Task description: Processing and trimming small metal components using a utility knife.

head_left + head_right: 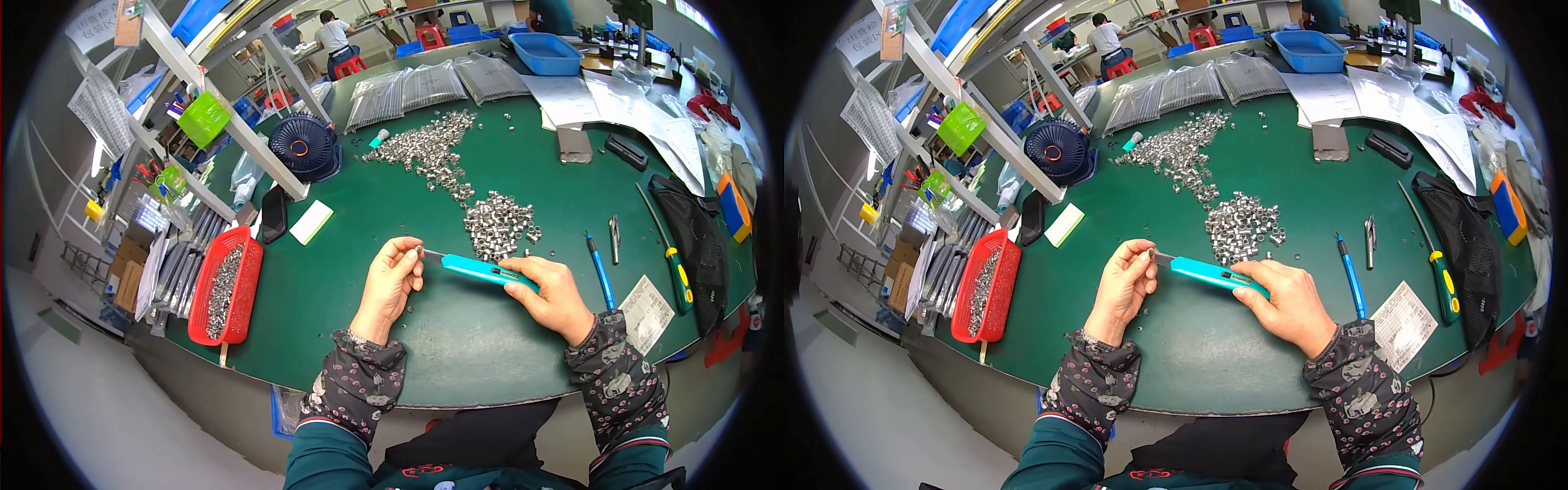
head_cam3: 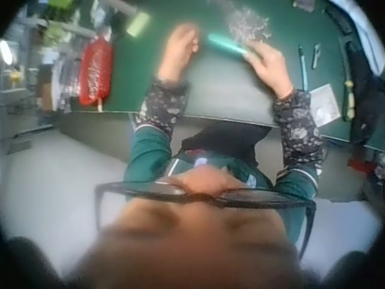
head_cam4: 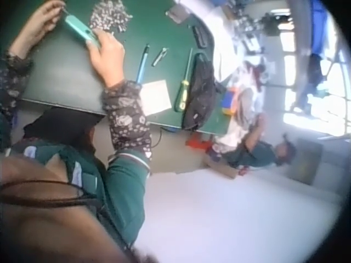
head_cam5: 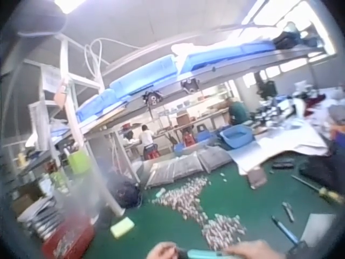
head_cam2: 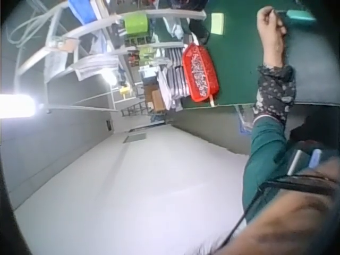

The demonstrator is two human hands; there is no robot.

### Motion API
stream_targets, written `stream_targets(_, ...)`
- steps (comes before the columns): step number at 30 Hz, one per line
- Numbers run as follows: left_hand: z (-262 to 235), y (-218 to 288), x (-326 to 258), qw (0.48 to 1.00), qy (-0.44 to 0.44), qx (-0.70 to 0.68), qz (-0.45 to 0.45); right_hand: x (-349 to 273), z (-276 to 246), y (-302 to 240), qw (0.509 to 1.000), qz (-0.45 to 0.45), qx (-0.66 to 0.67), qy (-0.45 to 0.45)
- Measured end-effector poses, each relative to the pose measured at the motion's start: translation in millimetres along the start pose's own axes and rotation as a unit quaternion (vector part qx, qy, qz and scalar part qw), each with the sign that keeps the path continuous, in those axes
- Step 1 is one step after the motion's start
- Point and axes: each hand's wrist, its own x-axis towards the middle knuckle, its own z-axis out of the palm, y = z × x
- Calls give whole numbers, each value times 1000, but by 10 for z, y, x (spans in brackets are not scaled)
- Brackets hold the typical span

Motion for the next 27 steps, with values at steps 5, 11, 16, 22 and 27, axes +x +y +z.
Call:
stream_targets(5, 29, 14, -14, 998, 10, 59, 22, -5, 27, 31, 999, 21, 33, 0)
stream_targets(11, 77, -2, -12, 994, 4, 95, 51, -8, 0, 32, 996, 55, 67, -33)
stream_targets(16, 17, 17, -15, 993, 6, 114, 12, 7, -10, -97, 997, -23, -75, 17)
stream_targets(22, 25, 7, -7, 1000, 20, 17, -1, 25, -50, -41, 986, -46, -102, 126)
stream_targets(27, 11, 33, -6, 999, 2, 32, 8, 19, -20, -43, 993, -37, -82, 77)
